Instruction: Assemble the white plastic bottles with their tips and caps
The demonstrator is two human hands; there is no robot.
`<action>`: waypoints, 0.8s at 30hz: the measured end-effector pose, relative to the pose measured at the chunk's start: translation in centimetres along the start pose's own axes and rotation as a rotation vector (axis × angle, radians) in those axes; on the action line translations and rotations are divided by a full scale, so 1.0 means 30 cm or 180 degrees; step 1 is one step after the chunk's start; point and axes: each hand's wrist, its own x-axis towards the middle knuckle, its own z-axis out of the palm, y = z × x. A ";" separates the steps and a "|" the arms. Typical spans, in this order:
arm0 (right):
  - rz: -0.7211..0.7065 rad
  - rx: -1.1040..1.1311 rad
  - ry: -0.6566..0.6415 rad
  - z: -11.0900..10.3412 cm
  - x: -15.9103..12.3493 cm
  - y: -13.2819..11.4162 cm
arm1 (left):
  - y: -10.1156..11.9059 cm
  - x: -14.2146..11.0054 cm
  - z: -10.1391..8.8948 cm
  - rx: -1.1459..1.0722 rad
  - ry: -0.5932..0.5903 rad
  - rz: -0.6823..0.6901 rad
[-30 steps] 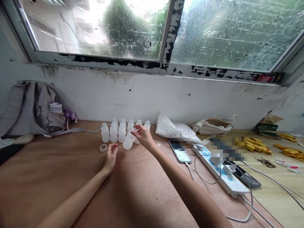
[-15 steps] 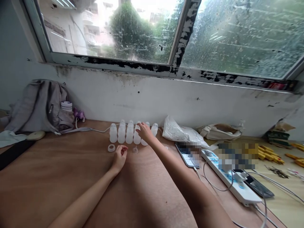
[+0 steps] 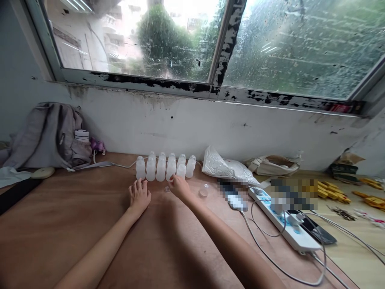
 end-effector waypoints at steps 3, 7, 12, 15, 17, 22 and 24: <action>0.0059 0.0321 -0.0183 0.063 -0.036 0.035 | -0.007 -0.012 0.011 0.0492 -0.0068 -0.0200; 0.0090 0.0883 -0.0200 0.097 -0.049 0.084 | -0.024 -0.012 0.021 0.0627 -0.0278 -0.0288; 0.0317 0.1634 -0.0240 0.060 -0.068 0.161 | -0.031 -0.004 0.003 0.0565 -0.0370 -0.0008; 0.0384 0.1951 -0.0249 0.027 -0.098 0.198 | -0.007 -0.008 -0.006 0.0507 -0.0390 0.0166; 0.0394 0.2081 -0.0242 0.017 -0.117 0.209 | 0.020 -0.014 -0.009 0.0386 -0.0361 0.0339; 0.0391 0.2287 -0.0165 0.035 -0.126 0.210 | 0.082 -0.032 -0.006 -0.0034 -0.0302 0.0787; 0.0402 0.2360 -0.0158 0.041 -0.120 0.211 | 0.091 -0.035 -0.003 -0.0206 -0.0338 0.0922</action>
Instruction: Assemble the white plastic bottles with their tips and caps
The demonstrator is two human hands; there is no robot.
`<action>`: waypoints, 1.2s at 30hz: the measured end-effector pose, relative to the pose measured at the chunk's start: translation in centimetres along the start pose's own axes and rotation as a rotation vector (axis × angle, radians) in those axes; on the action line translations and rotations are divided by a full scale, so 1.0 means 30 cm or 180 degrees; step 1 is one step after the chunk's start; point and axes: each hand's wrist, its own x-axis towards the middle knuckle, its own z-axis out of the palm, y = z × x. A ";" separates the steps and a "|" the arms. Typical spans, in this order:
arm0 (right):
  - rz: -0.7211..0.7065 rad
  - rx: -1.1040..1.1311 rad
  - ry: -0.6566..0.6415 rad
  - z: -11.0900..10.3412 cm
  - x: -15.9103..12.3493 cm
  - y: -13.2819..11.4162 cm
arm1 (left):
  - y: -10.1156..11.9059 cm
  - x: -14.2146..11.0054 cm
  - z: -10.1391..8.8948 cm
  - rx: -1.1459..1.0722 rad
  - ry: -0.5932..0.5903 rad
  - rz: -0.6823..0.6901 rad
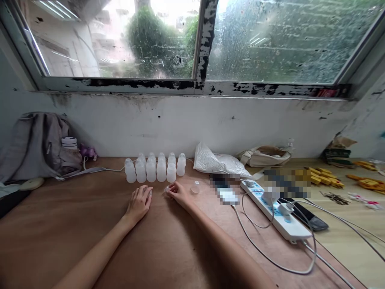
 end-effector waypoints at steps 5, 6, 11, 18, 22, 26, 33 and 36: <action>0.0067 0.0201 -0.0170 -0.014 0.011 -0.015 | -0.002 -0.001 -0.004 -0.0702 -0.0163 0.0178; 0.0095 0.0252 -0.0228 -0.018 0.010 -0.022 | 0.000 -0.002 -0.007 -0.0888 -0.0203 0.0173; 0.0195 0.0569 -0.0186 -0.038 -0.003 -0.036 | 0.035 -0.006 -0.002 -0.1988 -0.0085 -0.0218; 0.0217 0.0847 0.0125 -0.059 -0.023 -0.015 | 0.111 0.039 0.065 -0.3603 -0.0208 -0.1269; 0.0233 0.0950 0.0138 -0.059 -0.030 -0.022 | 0.132 0.056 0.090 -0.3909 -0.0327 -0.1567; 0.0293 0.0861 -0.0004 -0.037 -0.044 -0.052 | 0.137 0.050 0.088 -0.3969 -0.0422 -0.1554; 0.0411 0.0760 -0.0529 0.018 -0.073 -0.104 | 0.138 0.043 0.066 -0.3918 -0.0394 -0.1270; 0.0538 0.0956 -0.0684 0.020 -0.076 -0.095 | 0.133 0.040 0.075 -0.3900 -0.0318 -0.1267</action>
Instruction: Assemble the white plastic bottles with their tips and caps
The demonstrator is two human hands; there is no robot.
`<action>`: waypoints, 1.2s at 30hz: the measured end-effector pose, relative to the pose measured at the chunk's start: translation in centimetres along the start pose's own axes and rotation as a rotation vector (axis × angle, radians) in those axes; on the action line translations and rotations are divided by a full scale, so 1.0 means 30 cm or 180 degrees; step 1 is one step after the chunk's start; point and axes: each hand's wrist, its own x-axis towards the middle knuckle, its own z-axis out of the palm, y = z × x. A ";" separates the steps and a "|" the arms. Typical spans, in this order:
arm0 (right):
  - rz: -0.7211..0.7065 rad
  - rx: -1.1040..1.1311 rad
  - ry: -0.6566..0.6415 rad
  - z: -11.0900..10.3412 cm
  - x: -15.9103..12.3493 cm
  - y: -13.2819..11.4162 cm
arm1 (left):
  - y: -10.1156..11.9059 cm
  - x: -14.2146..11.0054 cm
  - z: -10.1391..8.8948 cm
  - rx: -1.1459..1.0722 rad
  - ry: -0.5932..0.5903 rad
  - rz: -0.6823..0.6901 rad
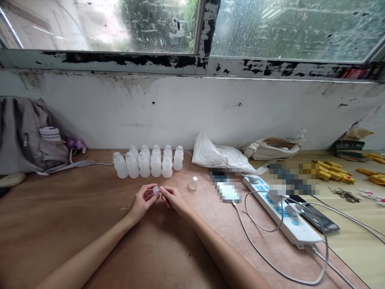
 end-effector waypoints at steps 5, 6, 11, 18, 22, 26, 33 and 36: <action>0.0268 0.0048 -0.0291 -0.013 -0.005 0.004 | -0.009 -0.002 -0.002 -0.0155 -0.0103 0.0039; 0.0297 0.0051 -0.0378 -0.015 -0.009 0.000 | -0.007 -0.005 -0.002 -0.0158 -0.0128 0.0075; 0.0400 0.0069 -0.0705 -0.018 -0.032 -0.032 | 0.009 -0.028 -0.004 0.0029 -0.0256 0.0354; 0.0183 -0.0248 -0.0375 -0.016 -0.029 -0.067 | 0.033 -0.034 -0.005 0.0516 -0.0239 0.0646; 0.0012 -0.0170 0.0369 -0.012 -0.020 -0.068 | 0.038 -0.025 -0.011 0.0781 -0.0163 0.0610; 0.0280 -0.0003 0.0463 -0.016 -0.019 -0.073 | 0.043 -0.026 -0.016 0.0748 -0.0105 0.0494; 0.0105 -0.0320 0.0352 0.003 -0.012 -0.048 | 0.077 -0.034 -0.016 0.0943 -0.0104 0.0644; -0.0249 -0.0938 0.0530 0.017 -0.015 -0.036 | 0.073 -0.033 -0.013 0.0977 -0.0044 0.0383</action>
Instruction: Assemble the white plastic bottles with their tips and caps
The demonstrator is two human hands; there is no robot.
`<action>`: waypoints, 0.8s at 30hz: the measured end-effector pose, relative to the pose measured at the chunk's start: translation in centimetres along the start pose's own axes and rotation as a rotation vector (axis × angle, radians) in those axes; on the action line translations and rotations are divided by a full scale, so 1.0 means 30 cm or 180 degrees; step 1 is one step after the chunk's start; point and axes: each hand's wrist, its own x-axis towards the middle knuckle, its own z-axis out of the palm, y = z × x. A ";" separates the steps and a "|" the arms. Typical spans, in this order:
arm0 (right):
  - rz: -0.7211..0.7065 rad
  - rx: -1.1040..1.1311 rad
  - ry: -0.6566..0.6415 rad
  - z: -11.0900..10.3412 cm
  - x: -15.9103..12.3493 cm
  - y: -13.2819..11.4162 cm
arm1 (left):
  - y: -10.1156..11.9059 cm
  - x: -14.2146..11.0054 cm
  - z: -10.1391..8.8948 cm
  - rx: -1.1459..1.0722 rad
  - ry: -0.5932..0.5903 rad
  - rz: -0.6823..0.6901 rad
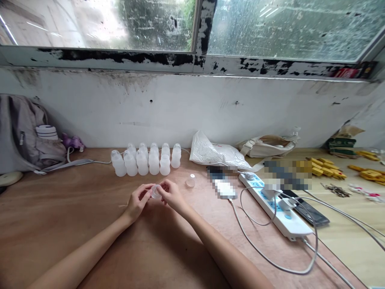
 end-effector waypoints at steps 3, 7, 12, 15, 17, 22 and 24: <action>-0.0339 -0.0574 0.0061 0.011 -0.013 -0.008 | -0.005 -0.002 0.006 0.0077 -0.0125 -0.0152; -0.0683 -0.1096 0.0179 0.025 -0.024 -0.019 | -0.003 -0.007 0.006 0.0378 -0.0099 0.0060; -0.0785 -0.1221 0.0282 0.040 -0.029 -0.019 | 0.000 -0.012 0.003 0.0608 0.0069 0.0088; -0.0721 -0.1057 0.0198 0.039 -0.030 -0.019 | -0.005 -0.008 0.006 0.0482 0.0228 -0.0029; -0.0624 -0.0914 0.0085 0.036 -0.029 -0.016 | -0.011 -0.003 0.009 0.0311 0.0196 -0.0185; -0.0525 -0.0745 -0.0080 0.021 -0.022 0.002 | -0.028 0.004 0.011 0.0013 -0.0076 -0.0316; -0.0561 -0.0743 -0.0209 0.014 -0.018 0.002 | -0.031 0.004 0.009 0.0001 -0.0119 -0.0284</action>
